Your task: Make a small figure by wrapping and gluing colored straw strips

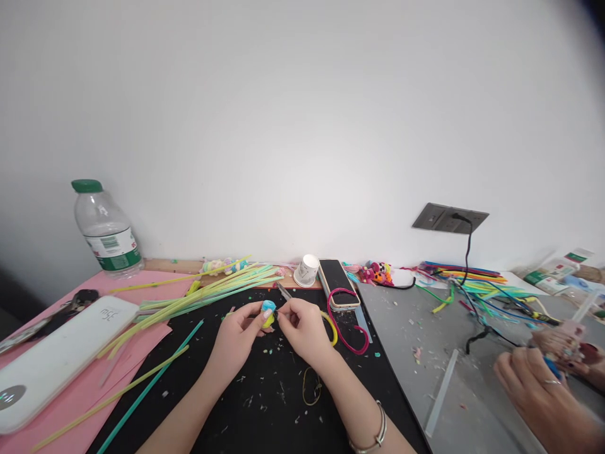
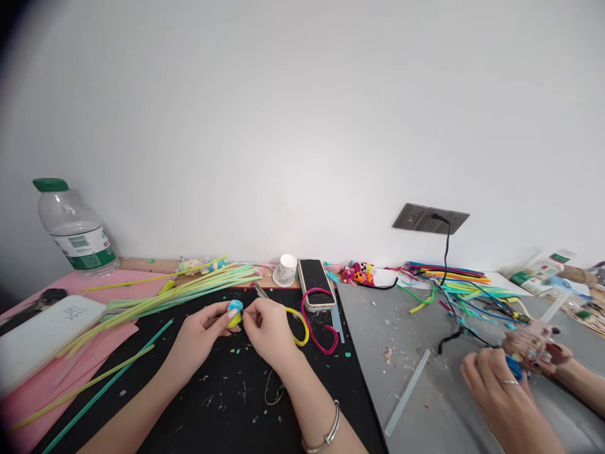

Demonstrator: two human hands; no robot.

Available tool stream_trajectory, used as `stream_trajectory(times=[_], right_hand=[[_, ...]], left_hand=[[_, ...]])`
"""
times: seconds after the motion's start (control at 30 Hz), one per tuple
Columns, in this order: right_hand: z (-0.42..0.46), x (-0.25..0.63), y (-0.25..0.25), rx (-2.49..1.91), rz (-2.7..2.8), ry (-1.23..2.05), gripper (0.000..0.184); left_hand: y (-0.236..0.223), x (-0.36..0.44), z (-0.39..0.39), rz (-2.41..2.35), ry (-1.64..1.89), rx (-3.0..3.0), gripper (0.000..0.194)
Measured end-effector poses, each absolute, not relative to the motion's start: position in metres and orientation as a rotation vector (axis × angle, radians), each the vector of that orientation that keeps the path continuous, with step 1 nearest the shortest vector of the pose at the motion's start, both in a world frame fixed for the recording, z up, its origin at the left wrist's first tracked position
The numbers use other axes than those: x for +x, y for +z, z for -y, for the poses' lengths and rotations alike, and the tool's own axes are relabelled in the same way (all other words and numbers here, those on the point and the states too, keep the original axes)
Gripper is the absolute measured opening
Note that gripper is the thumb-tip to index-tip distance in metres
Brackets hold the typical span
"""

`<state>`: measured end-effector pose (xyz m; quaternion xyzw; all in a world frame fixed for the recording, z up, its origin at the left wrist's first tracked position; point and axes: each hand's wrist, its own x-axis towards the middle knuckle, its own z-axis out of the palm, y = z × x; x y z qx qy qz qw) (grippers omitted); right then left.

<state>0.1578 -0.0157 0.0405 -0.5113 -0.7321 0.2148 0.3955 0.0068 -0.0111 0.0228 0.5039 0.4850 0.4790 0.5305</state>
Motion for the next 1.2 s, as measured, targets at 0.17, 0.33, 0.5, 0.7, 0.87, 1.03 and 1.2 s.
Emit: stream_trajectory(times=[0.17, 0.33, 0.5, 0.7, 0.87, 1.03, 1.2], right_hand=[[0.021, 0.147, 0.029, -1.343, 1.877, 0.284, 0.013], [0.024, 0.146, 0.03, -1.327, 1.899, 0.317, 0.007], [0.024, 0.148, 0.031, -1.303, 1.904, 0.321, 0.011], [0.024, 0.147, 0.023, -1.268, 1.948, 0.251, 0.015], [0.024, 0.145, 0.018, -1.303, 1.953, 0.194, 0.012], [0.023, 0.143, 0.016, -1.349, 1.909, 0.171, 0.01], [0.023, 0.143, 0.014, -1.358, 1.878, 0.26, 0.012]], left_hand=[[0.018, 0.008, 0.011, -1.228, 1.255, 1.28, 0.03], [0.015, 0.006, 0.009, -1.228, 1.253, 1.264, 0.034], [0.016, 0.006, 0.009, -1.196, 1.23, 1.294, 0.035], [0.014, 0.007, 0.011, -1.237, 1.234, 1.404, 0.028], [0.011, 0.007, 0.011, -1.359, 1.228, 1.65, 0.023], [0.01, 0.007, 0.011, -1.443, 1.19, 1.798, 0.024], [0.007, 0.008, 0.01, -1.406, 1.23, 1.659, 0.025]])
